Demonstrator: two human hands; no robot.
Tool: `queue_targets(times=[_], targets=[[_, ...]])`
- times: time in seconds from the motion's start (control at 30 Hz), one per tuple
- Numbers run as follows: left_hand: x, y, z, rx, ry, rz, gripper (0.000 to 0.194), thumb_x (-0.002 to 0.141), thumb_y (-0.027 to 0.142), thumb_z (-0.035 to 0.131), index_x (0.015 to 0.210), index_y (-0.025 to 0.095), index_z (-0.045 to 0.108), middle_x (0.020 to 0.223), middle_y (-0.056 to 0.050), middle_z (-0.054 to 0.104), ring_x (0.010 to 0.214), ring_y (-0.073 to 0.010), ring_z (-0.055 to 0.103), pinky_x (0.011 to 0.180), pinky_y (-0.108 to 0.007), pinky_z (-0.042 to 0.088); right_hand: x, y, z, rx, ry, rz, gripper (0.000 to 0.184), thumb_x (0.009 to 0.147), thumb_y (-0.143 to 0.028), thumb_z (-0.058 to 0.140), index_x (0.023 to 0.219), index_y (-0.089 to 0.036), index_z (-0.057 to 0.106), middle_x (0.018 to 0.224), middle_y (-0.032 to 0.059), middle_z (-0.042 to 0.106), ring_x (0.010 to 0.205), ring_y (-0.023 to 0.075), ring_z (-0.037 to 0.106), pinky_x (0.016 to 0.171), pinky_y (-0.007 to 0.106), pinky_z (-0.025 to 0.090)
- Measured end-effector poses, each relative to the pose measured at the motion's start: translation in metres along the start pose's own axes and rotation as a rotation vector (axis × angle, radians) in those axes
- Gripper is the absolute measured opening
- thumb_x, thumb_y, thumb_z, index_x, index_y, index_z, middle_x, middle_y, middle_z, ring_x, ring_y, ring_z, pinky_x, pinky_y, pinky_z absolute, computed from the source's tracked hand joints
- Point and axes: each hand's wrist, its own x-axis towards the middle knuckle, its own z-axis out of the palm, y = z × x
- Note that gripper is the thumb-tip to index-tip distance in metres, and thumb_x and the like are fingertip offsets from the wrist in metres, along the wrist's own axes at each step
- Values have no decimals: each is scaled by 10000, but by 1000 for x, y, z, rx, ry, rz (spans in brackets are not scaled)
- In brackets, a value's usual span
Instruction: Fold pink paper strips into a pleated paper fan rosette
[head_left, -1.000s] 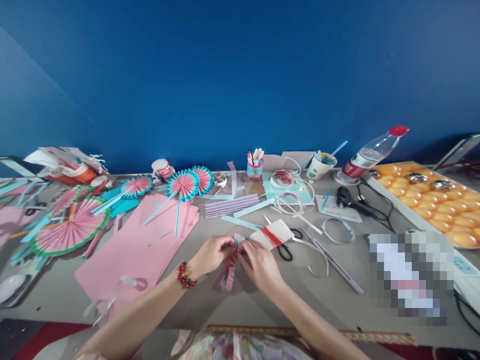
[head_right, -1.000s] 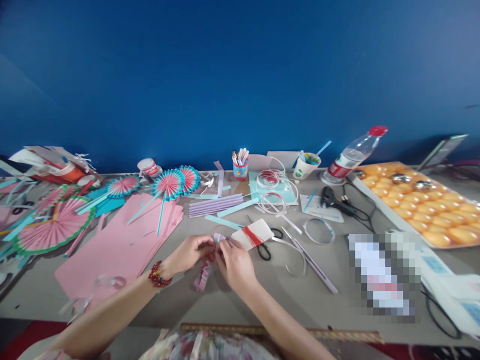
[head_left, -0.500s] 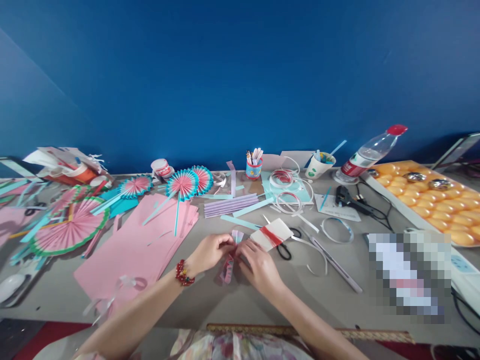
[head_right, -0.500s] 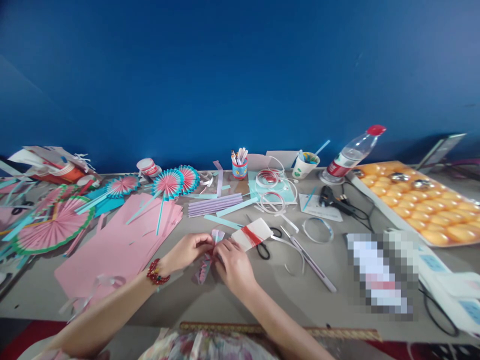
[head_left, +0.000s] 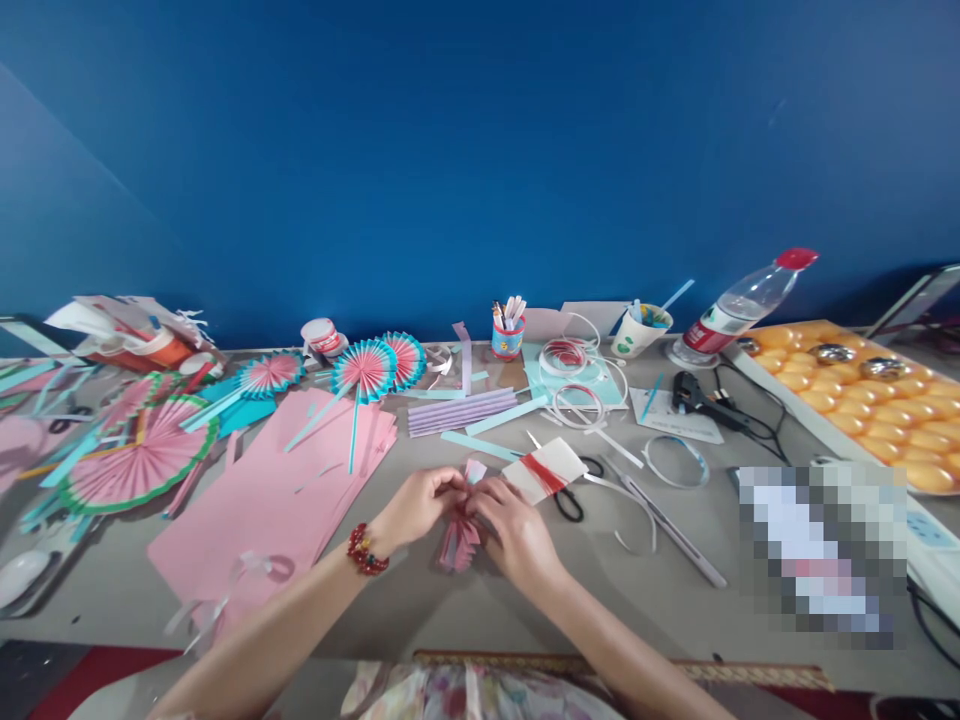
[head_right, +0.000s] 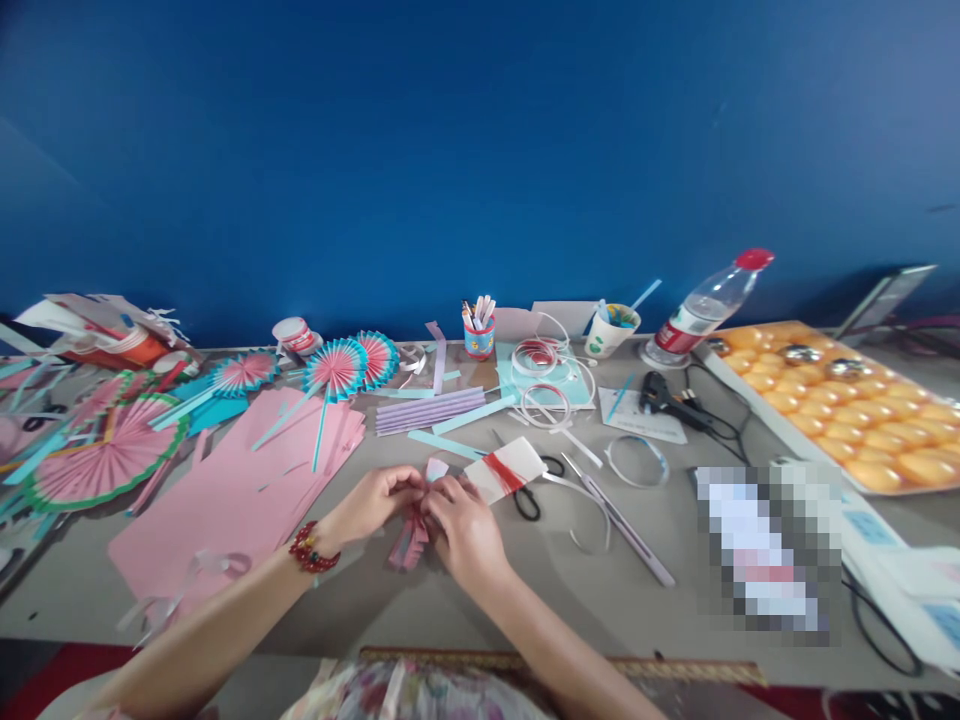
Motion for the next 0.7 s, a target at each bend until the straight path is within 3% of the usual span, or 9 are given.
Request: queue_targets(times=[0.3, 0.47, 0.57, 0.7], targets=[[-1, 3, -5, -49, -92, -43, 136, 783, 168, 587, 886, 161, 676, 828, -8, 712, 757, -141, 631, 696, -222, 467, -4, 8, 11, -27, 18, -16, 180, 818, -59, 538, 857, -222, 602, 972, 46, 666, 951, 207, 624, 1059, 424, 345], [-5, 4, -2, 34, -23, 57, 105, 803, 144, 579, 852, 172, 667, 846, -6, 720, 795, -154, 647, 737, -234, 476, -3, 6, 8, -32, 24, -33, 202, 809, -44, 523, 858, -226, 597, 938, 39, 677, 919, 200, 632, 1061, 428, 354], [-7, 2, 0, 148, 65, 158, 129, 828, 122, 562, 878, 190, 659, 889, -3, 718, 829, -159, 648, 765, -245, 472, -1, 4, 5, -12, 28, -11, 228, 787, -29, 508, 889, -220, 580, 923, 47, 678, 917, 210, 625, 977, 397, 421], [-11, -7, 3, 278, 123, 298, 135, 851, 92, 553, 901, 195, 624, 897, -17, 684, 858, -171, 619, 770, -269, 466, 0, 4, 5, -40, 22, 86, 248, 755, -2, 483, 876, -208, 550, 869, 51, 665, 832, 212, 613, 746, 307, 468]])
